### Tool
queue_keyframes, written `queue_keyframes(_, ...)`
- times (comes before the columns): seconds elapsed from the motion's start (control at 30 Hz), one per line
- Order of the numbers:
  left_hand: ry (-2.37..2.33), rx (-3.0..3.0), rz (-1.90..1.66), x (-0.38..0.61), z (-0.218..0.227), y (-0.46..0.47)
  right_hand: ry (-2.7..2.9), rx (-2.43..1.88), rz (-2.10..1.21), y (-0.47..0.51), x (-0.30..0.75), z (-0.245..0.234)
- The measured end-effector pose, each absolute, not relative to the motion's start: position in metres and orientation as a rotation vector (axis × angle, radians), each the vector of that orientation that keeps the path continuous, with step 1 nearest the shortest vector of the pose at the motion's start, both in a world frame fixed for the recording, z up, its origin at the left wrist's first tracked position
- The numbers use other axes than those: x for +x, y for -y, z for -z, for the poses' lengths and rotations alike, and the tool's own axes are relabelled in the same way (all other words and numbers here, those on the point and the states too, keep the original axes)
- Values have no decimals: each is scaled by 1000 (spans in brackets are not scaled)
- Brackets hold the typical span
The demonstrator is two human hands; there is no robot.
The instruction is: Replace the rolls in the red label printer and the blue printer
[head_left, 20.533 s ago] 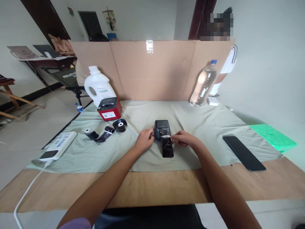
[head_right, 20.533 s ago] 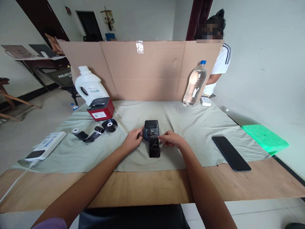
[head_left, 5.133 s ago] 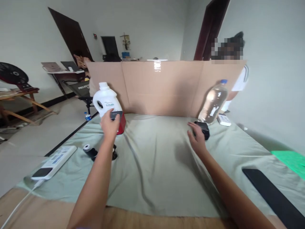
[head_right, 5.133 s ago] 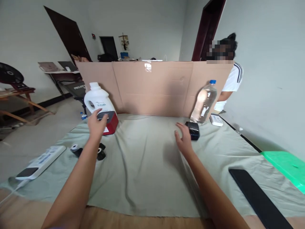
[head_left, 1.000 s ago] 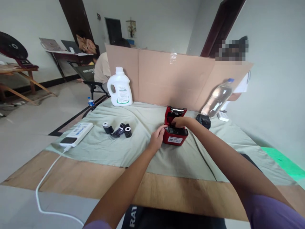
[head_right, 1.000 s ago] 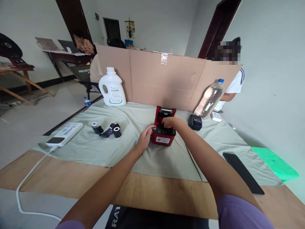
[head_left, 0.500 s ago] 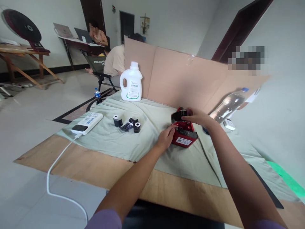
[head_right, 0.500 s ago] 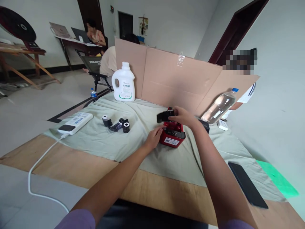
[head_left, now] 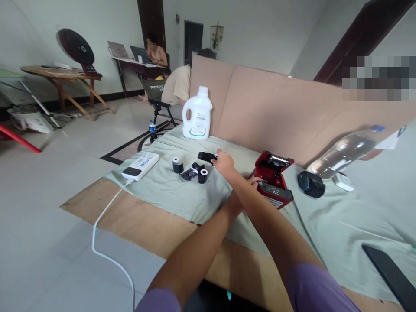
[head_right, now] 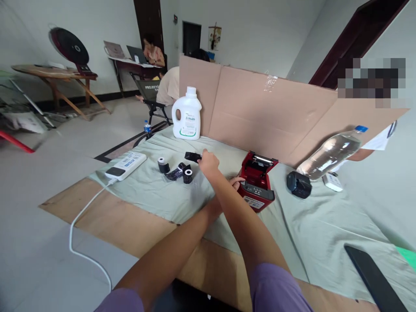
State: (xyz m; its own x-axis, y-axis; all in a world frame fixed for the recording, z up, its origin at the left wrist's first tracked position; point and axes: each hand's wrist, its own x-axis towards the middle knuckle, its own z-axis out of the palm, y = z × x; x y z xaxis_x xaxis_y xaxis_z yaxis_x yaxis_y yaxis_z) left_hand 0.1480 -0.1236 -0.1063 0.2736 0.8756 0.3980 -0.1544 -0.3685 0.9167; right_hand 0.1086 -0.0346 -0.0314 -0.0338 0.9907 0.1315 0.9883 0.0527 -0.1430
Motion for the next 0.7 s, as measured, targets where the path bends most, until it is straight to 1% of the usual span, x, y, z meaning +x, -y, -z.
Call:
queue_keyframes(0.13, -616, 1689, -1348, 149, 108, 121, 2189, -2082, 9, 33, 96, 57)
queue_keyframes(0.23, -630, 1755, -1379, 146, 106, 125, 2224, -2061, -34, 37, 99, 67)
queue_keyframes(0.47, -677, 1851, -1373, 139, 99, 133, 2251, -2011, -118, 54, 101, 65)
queue_keyframes(0.7, -681, 1889, -1356, 139, 103, 132, 2181, -1866, 23, 56, 102, 60)
